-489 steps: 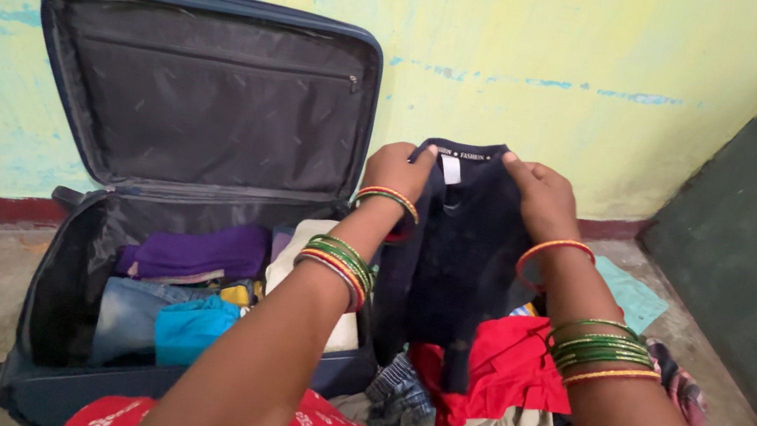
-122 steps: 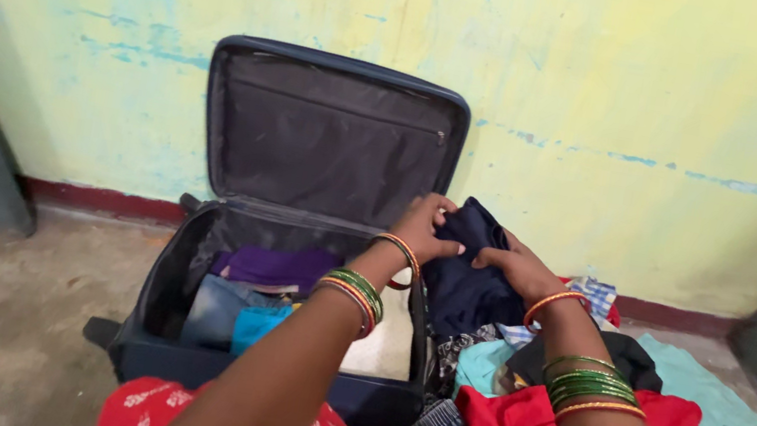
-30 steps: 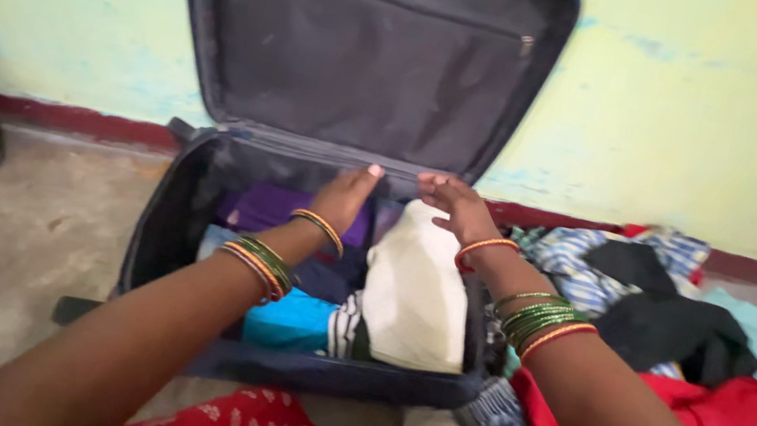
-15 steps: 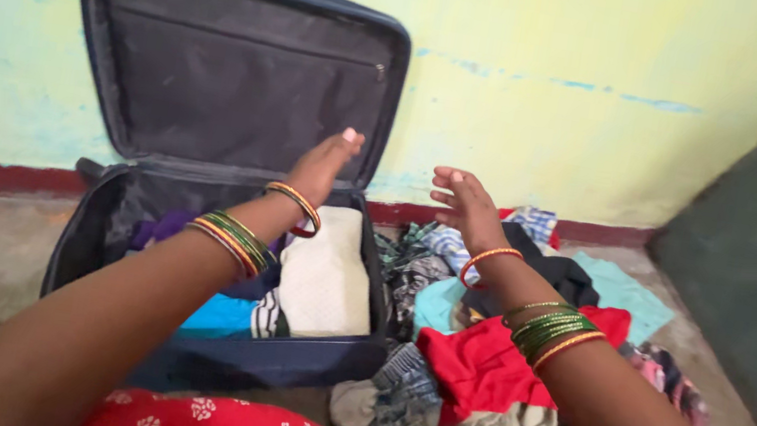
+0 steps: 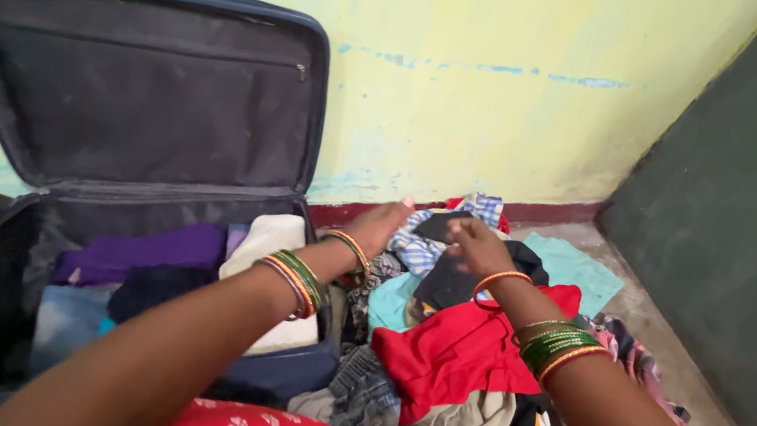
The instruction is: The person packs a suitcase by hand by picking up clothes from a pile on the floor, folding a blue shirt, a white baby sweater, a navy blue shirt, and a pair of red pants, and placing them into the open suitcase.
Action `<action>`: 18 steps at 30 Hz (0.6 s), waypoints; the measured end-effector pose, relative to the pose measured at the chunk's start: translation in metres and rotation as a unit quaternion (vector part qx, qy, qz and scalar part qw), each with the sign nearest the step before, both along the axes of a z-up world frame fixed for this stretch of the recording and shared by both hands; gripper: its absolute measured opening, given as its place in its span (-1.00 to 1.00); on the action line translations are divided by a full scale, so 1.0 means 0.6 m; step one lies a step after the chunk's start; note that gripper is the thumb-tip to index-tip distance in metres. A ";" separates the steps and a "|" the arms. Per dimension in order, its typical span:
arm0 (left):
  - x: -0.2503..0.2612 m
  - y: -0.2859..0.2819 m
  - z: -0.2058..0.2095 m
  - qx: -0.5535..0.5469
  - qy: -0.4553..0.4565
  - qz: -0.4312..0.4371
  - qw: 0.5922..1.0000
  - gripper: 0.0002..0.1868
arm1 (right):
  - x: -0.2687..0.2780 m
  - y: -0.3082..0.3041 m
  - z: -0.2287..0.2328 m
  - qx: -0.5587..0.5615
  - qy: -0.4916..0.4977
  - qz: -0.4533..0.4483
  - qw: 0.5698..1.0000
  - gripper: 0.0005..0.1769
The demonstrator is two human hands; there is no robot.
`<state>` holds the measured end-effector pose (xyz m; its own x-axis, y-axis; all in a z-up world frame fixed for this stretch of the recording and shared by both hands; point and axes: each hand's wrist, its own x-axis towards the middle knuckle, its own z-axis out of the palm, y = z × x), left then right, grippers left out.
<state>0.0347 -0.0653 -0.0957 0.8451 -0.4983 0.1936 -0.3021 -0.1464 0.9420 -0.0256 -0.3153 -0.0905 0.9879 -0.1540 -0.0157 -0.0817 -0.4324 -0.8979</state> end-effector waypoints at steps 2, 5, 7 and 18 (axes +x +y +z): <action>0.020 -0.042 -0.050 0.032 -0.185 -0.024 0.982 -0.27 | 0.019 -0.046 -0.045 -0.047 0.017 0.019 0.999 -0.58; 0.030 -0.104 -0.094 0.070 -0.082 -0.041 0.993 -0.19 | 0.043 -0.104 -0.110 -0.075 0.021 0.063 0.995 -0.58; 0.028 -0.139 -0.113 0.095 0.032 -0.039 0.994 -0.16 | 0.052 -0.144 -0.141 -0.141 0.041 0.075 0.986 -0.55; 0.009 -0.263 -0.223 0.137 0.138 -0.058 0.979 -0.16 | -0.028 -0.151 -0.118 -0.536 0.215 0.181 0.796 -0.16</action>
